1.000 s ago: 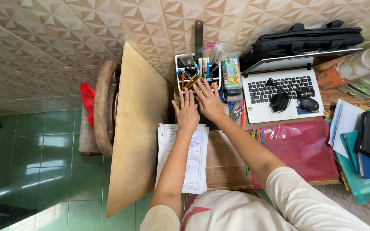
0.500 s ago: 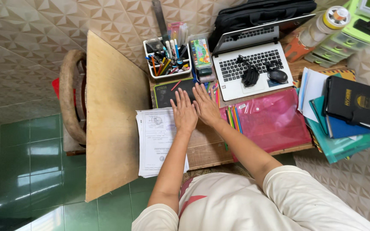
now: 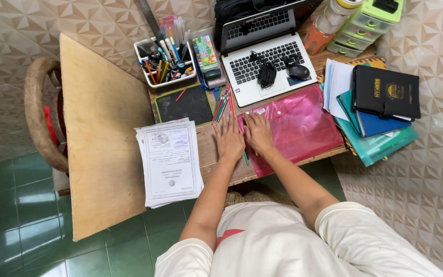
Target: The person organizes office supplies on a cluttered desk. They sort colored pencils and pens into a white container, then move several notebooks and folders to different positions on the desk.
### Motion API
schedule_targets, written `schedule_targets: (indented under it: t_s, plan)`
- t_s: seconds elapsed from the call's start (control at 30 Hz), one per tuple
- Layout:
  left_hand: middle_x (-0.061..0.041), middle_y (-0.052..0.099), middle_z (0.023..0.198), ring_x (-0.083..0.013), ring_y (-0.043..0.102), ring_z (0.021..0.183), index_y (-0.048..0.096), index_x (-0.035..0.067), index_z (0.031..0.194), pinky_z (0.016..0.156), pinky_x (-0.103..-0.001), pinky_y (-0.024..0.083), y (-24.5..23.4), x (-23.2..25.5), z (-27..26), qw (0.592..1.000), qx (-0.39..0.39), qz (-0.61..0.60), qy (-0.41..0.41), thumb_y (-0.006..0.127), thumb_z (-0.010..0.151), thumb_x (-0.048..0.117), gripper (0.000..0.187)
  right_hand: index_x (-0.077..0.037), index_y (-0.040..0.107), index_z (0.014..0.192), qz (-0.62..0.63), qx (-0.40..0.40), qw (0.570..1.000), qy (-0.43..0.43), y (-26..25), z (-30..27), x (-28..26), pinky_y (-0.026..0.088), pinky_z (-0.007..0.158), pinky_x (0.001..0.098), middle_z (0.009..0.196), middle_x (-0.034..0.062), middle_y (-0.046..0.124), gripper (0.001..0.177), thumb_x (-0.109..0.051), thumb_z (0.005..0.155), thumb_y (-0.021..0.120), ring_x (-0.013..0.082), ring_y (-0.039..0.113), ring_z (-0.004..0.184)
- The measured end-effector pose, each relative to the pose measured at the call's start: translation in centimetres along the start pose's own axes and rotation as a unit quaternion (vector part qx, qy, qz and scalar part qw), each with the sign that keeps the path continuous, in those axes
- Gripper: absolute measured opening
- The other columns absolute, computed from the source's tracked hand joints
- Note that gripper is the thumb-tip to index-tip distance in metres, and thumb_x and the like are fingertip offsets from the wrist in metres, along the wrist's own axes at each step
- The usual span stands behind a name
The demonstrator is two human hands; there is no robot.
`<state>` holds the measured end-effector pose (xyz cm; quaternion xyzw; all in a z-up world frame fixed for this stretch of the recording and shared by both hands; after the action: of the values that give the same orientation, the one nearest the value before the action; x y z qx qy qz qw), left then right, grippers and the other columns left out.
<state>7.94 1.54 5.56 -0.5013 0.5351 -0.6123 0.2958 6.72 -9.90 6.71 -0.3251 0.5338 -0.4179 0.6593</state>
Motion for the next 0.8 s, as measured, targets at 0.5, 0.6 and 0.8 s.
schedule_targets:
  t_s: [0.5, 0.6, 0.8]
  plan:
    - [-0.009, 0.016, 0.171, -0.0315, 0.004, 0.158, 0.023, 0.006, 0.162, 0.123, -0.064, -0.005, 5.1, 2.5, -2.3, 0.997, -0.067, 0.018, 0.032, 0.042, 0.101, 0.035, 0.070, -0.001, 0.077, 0.092, 0.120, -0.023, 0.962, 0.244, 2.3, -4.6, 9.1, 0.057, 0.080, 0.0467, 0.087, 0.0197, 0.074, 0.022, -0.020, 0.083, 0.078, 0.0376, 0.073, 0.082]
    - [-0.008, 0.016, 0.171, -0.0310, 0.003, 0.159, 0.024, 0.005, 0.161, 0.122, -0.065, -0.005, 4.8, 2.4, -2.3, 0.996, -0.084, 0.019, 0.026, 0.043, 0.101, 0.037, 0.070, -0.002, 0.077, 0.090, 0.107, -0.020, 0.962, 0.251, 2.4, -4.5, 9.4, 0.057, 0.078, 0.0470, 0.084, 0.0203, 0.074, 0.021, -0.020, 0.080, 0.078, 0.0377, 0.074, 0.080]
    - [-0.009, 0.016, 0.171, -0.0315, 0.004, 0.159, 0.027, 0.004, 0.160, 0.122, -0.066, -0.005, 3.2, 1.9, -2.2, 0.997, -0.077, 0.020, 0.025, 0.047, 0.101, 0.042, 0.073, -0.003, 0.076, 0.084, 0.084, -0.004, 0.957, 0.278, 2.4, -4.4, 9.4, 0.058, 0.079, 0.0452, 0.083, 0.0194, 0.075, 0.020, -0.021, 0.075, 0.077, 0.0362, 0.074, 0.081]
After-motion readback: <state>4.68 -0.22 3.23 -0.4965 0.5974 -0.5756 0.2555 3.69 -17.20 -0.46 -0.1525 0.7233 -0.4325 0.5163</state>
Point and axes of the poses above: each hand's wrist, its own z-axis towards the middle knuckle, its own y-axis out of the palm, x = y × z, the point moved 7 cm from there along z, towards the middle knuckle
